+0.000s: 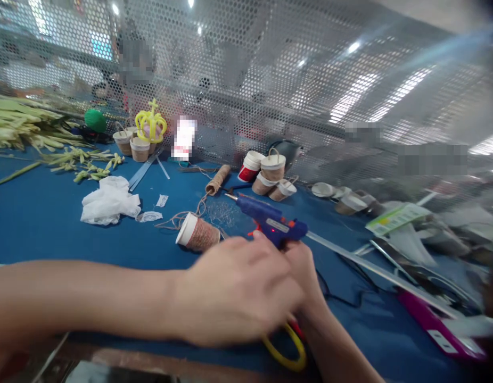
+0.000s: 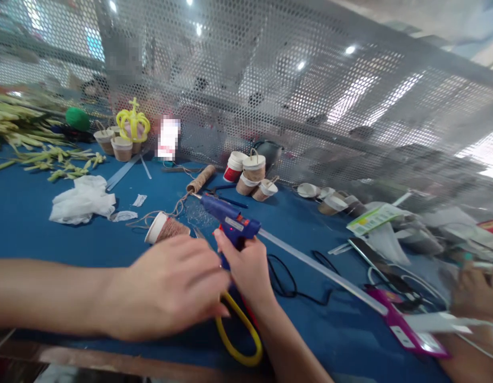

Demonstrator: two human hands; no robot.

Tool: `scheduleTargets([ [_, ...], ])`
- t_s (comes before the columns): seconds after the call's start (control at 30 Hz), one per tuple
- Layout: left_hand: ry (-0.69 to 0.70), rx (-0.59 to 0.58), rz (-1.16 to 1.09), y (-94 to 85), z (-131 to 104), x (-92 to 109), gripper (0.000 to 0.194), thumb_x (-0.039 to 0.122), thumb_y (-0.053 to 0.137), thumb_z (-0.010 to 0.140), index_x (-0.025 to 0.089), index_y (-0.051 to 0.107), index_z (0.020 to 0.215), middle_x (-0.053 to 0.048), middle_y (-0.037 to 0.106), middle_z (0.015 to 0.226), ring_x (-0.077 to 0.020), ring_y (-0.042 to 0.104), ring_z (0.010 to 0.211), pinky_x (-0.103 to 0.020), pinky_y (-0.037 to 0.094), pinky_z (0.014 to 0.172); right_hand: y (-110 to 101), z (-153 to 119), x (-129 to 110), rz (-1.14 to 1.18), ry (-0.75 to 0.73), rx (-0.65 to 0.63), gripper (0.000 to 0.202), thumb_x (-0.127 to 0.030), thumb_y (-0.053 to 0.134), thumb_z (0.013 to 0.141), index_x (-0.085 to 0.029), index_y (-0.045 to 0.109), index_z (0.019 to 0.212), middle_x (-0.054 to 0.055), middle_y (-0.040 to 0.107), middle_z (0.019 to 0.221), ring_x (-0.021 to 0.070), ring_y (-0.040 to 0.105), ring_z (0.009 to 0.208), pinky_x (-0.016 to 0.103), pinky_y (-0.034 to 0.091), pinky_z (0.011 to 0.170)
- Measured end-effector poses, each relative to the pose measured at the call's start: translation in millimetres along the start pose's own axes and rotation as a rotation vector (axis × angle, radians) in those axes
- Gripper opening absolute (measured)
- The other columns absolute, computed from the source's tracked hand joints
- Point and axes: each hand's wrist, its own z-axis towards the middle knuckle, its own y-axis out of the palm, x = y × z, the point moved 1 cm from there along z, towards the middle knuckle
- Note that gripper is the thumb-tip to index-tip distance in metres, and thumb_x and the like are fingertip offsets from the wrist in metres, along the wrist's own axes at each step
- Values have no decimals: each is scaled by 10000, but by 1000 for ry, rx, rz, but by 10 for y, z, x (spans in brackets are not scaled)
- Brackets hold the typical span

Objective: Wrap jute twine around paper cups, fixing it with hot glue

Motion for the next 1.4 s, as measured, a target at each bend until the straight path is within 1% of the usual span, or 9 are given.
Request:
scheduleTargets([
  [0.2,-684,-303,28,-96,-653,-588,276,380,499,792,132,545,678,-45,597,642,-163,553,566,-259,411,507,81,261,244,369,426,-101,305,-430,648,632,-137,589,688,21,600,594,108,530,512,202,385,435],
  [0.33,-866,-384,-268,7,-793,-705,297,402,544,738,123,567,840,-61,642,772,-185,594,665,-284,447,588,143,359,418,346,477,-132,319,-449,602,666,-133,589,626,40,603,582,103,520,475,213,394,426],
  [0.5,-986,-345,-735,146,-732,-673,331,302,534,741,107,527,1007,-90,647,956,-210,611,847,-331,475,744,223,456,541,181,505,-160,338,-405,500,768,-157,528,540,42,582,506,101,508,388,233,410,408],
  [0.67,-964,-200,-1033,191,-704,-642,301,192,454,757,131,520,1044,-88,599,1105,-196,564,1007,-375,398,927,228,476,657,-68,480,-198,331,-395,490,768,-194,480,506,23,527,408,146,513,358,274,396,404],
  [0.8,-910,-168,-1097,222,-729,-623,302,163,403,760,143,561,1016,-65,623,1055,-203,559,999,-389,371,954,193,481,653,-290,371,-142,356,-397,569,707,-207,437,436,62,540,502,245,588,632,357,419,582],
  [0.93,-853,-243,-939,232,-783,-607,290,173,368,782,126,571,983,-46,640,939,-197,559,934,-347,399,912,146,454,423,-369,208,-131,199,-318,575,720,-172,570,584,120,595,750,303,539,886,423,388,749],
  [1.1,-663,-370,-617,149,-800,-492,210,142,346,781,127,553,814,-46,599,780,-168,546,796,-299,452,783,177,391,-70,-154,-86,-430,258,-335,431,846,-190,636,787,42,631,875,157,572,837,273,427,780],
  [1.23,-402,-374,-507,63,-754,-351,170,99,355,756,142,518,772,-67,571,762,-179,527,807,-329,436,817,263,362,-359,132,-300,-648,320,-328,351,886,-138,606,920,80,610,962,154,539,955,297,398,865],
  [1.4,-277,-375,-482,22,-733,-273,175,65,356,734,146,499,795,-70,574,783,-181,524,805,-356,422,854,279,365,-566,87,-317,-906,280,-379,477,819,-141,622,794,97,578,1019,187,542,951,306,411,828],
])
